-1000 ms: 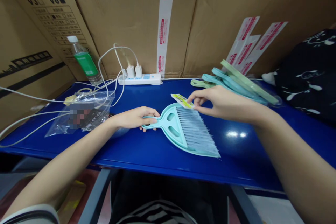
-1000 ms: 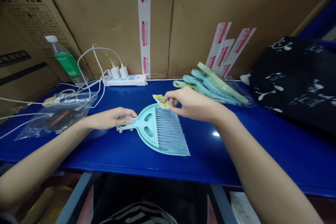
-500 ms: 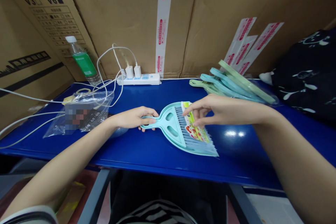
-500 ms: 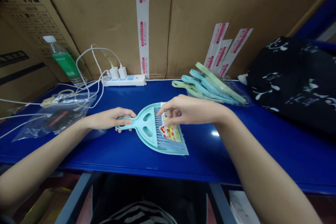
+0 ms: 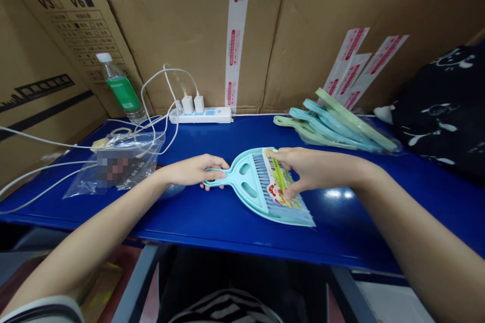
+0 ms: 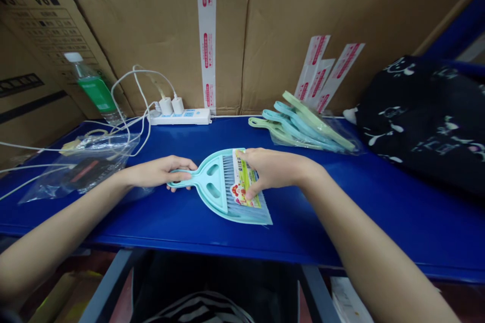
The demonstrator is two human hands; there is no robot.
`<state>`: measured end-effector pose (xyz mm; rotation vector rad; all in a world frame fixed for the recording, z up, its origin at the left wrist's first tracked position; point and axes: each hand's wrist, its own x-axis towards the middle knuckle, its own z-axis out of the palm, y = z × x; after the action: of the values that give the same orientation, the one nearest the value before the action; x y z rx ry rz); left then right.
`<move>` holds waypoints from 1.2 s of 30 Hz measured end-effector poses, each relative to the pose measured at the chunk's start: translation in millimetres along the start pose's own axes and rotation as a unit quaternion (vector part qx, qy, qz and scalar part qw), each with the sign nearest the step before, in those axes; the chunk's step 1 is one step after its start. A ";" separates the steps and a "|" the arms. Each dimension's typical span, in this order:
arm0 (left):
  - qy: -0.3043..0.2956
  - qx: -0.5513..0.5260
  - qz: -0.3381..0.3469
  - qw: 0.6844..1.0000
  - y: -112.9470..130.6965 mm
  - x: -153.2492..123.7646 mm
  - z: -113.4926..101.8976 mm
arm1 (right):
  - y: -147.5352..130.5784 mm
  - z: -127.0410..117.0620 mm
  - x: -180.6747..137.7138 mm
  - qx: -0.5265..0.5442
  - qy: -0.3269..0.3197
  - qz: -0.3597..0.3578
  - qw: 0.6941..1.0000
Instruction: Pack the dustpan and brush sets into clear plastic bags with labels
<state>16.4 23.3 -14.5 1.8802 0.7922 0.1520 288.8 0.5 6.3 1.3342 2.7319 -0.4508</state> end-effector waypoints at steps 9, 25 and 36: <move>-0.004 0.004 -0.005 1.000 1.9 -0.3 -0.7 | 3.9 4.7 -0.9 0.007 -0.018 -0.032 0.999; -0.010 0.011 0.000 1.000 1.9 0.1 -0.8 | -10.0 -9.1 -5.3 0.069 -0.069 -0.004 0.995; -0.012 0.024 -0.003 1.000 4.2 -0.6 -1.9 | -3.2 -8.6 -3.2 0.077 -0.027 -0.018 0.997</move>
<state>16.9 23.4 -9.9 1.9206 0.7907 0.1083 288.8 -1.3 15.8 1.2869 2.7283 -0.7016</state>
